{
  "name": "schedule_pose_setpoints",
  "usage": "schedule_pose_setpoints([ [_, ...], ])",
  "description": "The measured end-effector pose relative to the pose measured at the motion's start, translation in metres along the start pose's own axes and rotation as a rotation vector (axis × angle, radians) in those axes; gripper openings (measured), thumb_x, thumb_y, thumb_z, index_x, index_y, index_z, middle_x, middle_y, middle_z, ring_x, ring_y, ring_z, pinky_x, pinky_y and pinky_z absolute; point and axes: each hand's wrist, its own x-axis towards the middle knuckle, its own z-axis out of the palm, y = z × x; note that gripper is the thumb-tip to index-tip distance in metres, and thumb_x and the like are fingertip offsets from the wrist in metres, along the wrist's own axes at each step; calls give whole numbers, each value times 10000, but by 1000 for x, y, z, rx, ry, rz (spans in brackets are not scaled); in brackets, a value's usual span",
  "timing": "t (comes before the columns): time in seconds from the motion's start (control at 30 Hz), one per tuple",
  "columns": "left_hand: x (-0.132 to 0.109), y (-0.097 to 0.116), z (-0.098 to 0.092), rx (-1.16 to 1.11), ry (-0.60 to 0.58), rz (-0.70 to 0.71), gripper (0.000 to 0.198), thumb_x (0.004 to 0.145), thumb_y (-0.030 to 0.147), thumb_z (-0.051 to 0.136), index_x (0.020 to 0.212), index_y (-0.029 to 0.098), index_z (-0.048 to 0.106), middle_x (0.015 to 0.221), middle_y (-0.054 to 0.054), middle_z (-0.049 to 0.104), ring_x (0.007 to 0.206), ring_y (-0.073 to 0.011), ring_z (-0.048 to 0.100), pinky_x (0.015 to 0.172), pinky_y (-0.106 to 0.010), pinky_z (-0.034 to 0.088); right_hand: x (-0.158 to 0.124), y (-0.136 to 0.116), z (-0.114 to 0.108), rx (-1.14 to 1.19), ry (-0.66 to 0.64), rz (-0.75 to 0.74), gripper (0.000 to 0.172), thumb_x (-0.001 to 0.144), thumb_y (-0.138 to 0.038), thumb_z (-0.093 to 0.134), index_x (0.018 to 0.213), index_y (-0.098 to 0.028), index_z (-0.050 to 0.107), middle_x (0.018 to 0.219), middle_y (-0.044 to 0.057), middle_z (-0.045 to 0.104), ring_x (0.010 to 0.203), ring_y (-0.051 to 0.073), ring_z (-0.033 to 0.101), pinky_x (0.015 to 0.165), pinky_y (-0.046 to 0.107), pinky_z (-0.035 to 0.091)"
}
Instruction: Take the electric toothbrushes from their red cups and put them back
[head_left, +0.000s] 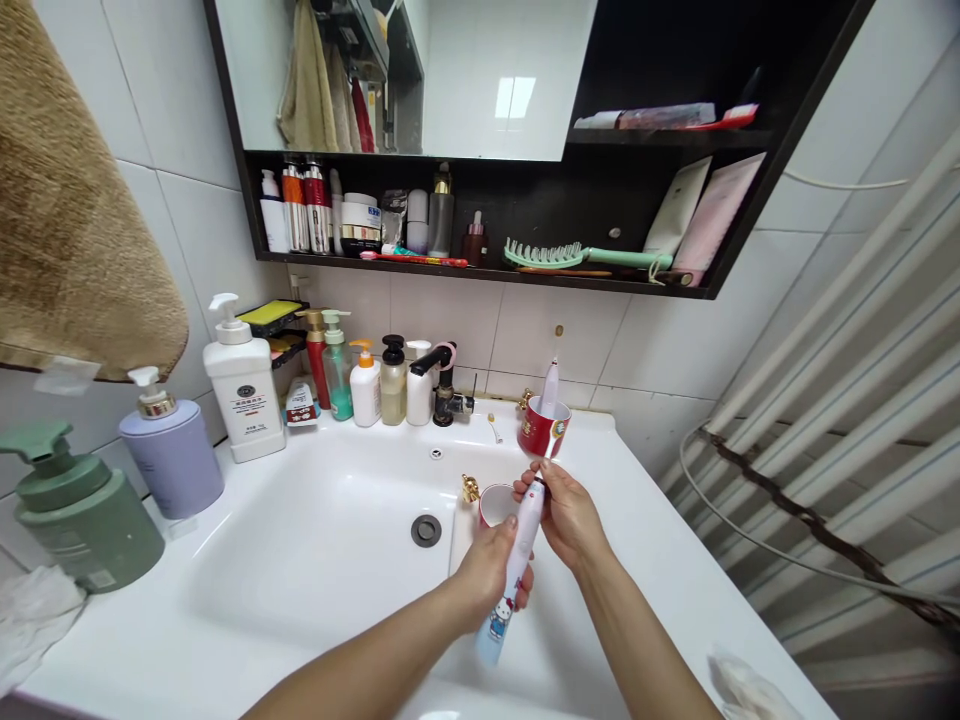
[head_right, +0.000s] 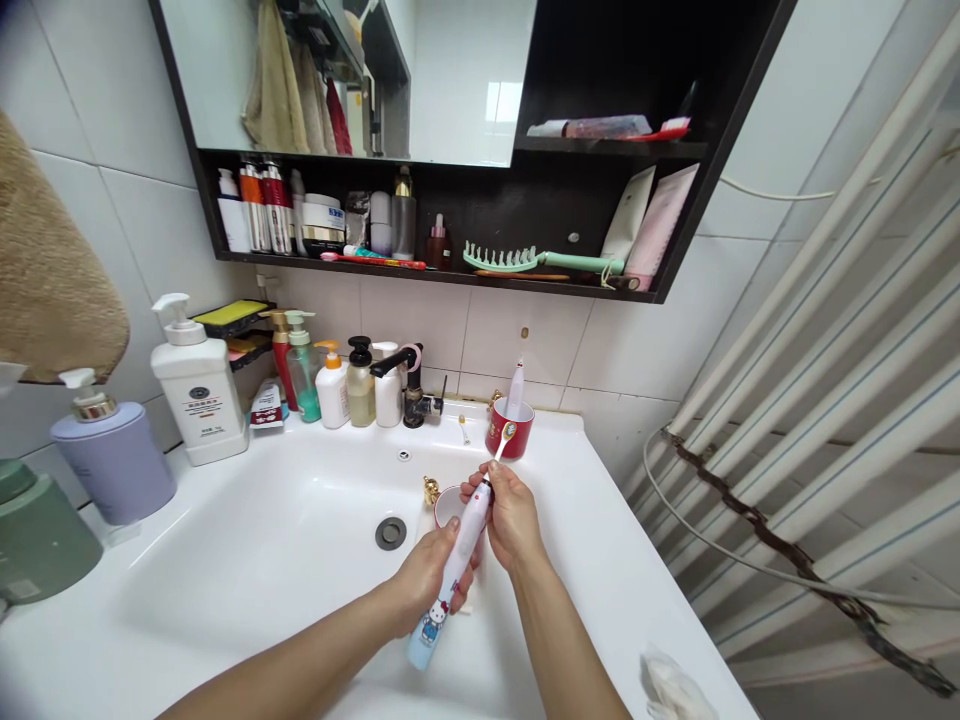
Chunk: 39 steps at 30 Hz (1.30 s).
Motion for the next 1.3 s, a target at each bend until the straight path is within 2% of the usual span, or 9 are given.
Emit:
schedule_pose_setpoints([
  [0.2,-1,6,-2,-10,-63,-145,511,616,616,186,608,145,382,401,40,387,297,-42,336,350,-181,238,5,1,-5,-55,186,-84,149,580,-303,534,579,-159,494,491,-47,458,437,41,425,405,153,355],
  [0.33,-3,5,-2,7,-36,-174,468,647,567,213,608,140,398,406,34,400,292,-50,339,346,-185,235,18,-9,-15,-131,310,-206,150,595,-313,491,630,-167,497,432,-66,383,383,34,361,367,150,325],
  [0.43,-2,10,-2,-127,44,-180,431,673,525,211,594,143,393,400,35,391,286,-49,327,348,-182,213,34,-10,-14,-544,248,-235,174,607,-319,458,689,-169,486,469,-52,417,405,57,407,401,186,368],
  [0.53,2,17,-5,-350,141,-201,408,655,534,253,569,151,364,394,40,375,293,-39,309,358,-172,180,59,0,-2,-917,200,-191,122,598,-288,456,602,-167,468,470,-25,456,414,92,455,398,220,376],
  [0.63,5,21,-7,-436,210,-211,427,618,574,286,561,156,355,391,39,374,303,-41,311,366,-174,169,91,16,11,-1066,224,-172,130,562,-220,481,454,-171,429,397,-2,453,432,140,489,421,251,372],
  [0.8,7,20,-5,-468,201,-224,458,616,598,250,575,156,360,392,39,368,298,-35,276,363,-179,167,134,35,25,-1277,261,-199,191,503,-122,508,349,-174,407,433,58,515,650,220,530,587,299,363],
  [1.03,11,18,-7,-397,193,-200,480,659,570,165,611,149,390,378,32,380,281,-53,306,349,-186,187,151,39,23,-1315,279,-259,142,513,-202,544,401,-161,466,594,109,553,749,239,508,589,309,345],
  [1.2,14,13,-8,-350,192,-205,485,654,579,152,632,154,385,382,26,400,275,-65,326,342,-194,196,148,31,18,-1217,281,-243,238,439,-47,546,315,-167,382,472,62,489,683,231,512,568,317,347],
  [1.3,14,11,-8,-351,176,-180,497,635,600,176,704,155,387,394,36,398,282,-59,320,355,-192,208,130,23,18,-1107,238,-212,211,437,-32,540,345,-171,411,411,16,439,581,190,507,539,305,365],
])
